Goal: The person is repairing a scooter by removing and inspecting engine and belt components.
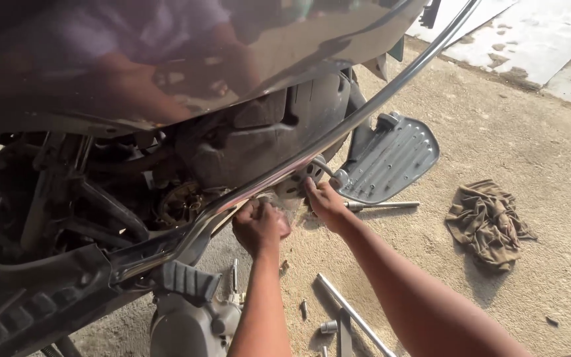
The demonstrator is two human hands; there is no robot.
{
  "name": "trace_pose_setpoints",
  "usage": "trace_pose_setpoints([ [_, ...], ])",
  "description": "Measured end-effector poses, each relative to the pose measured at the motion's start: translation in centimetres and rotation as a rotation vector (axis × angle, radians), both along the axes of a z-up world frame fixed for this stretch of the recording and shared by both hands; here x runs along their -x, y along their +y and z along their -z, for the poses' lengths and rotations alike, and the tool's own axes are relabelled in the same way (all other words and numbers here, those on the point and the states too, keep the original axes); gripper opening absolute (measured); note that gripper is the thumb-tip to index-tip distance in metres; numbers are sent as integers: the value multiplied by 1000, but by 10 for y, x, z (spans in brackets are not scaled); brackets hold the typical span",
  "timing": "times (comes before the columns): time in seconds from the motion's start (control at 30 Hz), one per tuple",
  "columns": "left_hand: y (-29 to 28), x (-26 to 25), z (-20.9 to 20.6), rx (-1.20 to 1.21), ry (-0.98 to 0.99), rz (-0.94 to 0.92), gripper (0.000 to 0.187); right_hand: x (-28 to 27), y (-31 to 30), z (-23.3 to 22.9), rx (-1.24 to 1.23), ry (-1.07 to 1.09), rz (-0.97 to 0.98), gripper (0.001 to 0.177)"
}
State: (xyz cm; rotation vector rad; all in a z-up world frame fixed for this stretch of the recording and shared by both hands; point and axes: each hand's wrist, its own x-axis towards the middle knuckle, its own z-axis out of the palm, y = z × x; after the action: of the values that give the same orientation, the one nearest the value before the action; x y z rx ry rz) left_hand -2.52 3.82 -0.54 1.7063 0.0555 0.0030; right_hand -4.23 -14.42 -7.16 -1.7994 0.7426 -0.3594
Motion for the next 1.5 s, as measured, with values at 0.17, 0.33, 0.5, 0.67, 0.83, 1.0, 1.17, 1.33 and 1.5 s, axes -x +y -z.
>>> trace_pose_setpoints([
  [0.17,0,2,-28,43,328,286,23,-6,3,-22,-465,125,-122,47],
  [0.33,-29,3,-26,29,156,372,47,-7,10,-33,30,300,-170,48],
  [0.5,-27,12,14,194,-788,255,52,-15,-4,2,-50,31,-157,22],
  [0.67,-9,0,36,374,181,41,17,17,32,-24,768,104,-49,21],
  [0.83,15,13,8,27,257,100,27,26,36,-40,541,-11,-70,33],
  [1.0,14,32,15,-516,214,327,18,49,34,-10,386,165,-48,50],
  [1.17,19,52,3,-431,103,328,9,85,35,-5,340,215,-101,52],
  [1.33,30,82,-44,-436,9,379,23,129,34,-25,370,253,-114,52],
  [1.5,48,124,-114,-359,3,366,39,176,40,-81,375,358,-292,56],
])
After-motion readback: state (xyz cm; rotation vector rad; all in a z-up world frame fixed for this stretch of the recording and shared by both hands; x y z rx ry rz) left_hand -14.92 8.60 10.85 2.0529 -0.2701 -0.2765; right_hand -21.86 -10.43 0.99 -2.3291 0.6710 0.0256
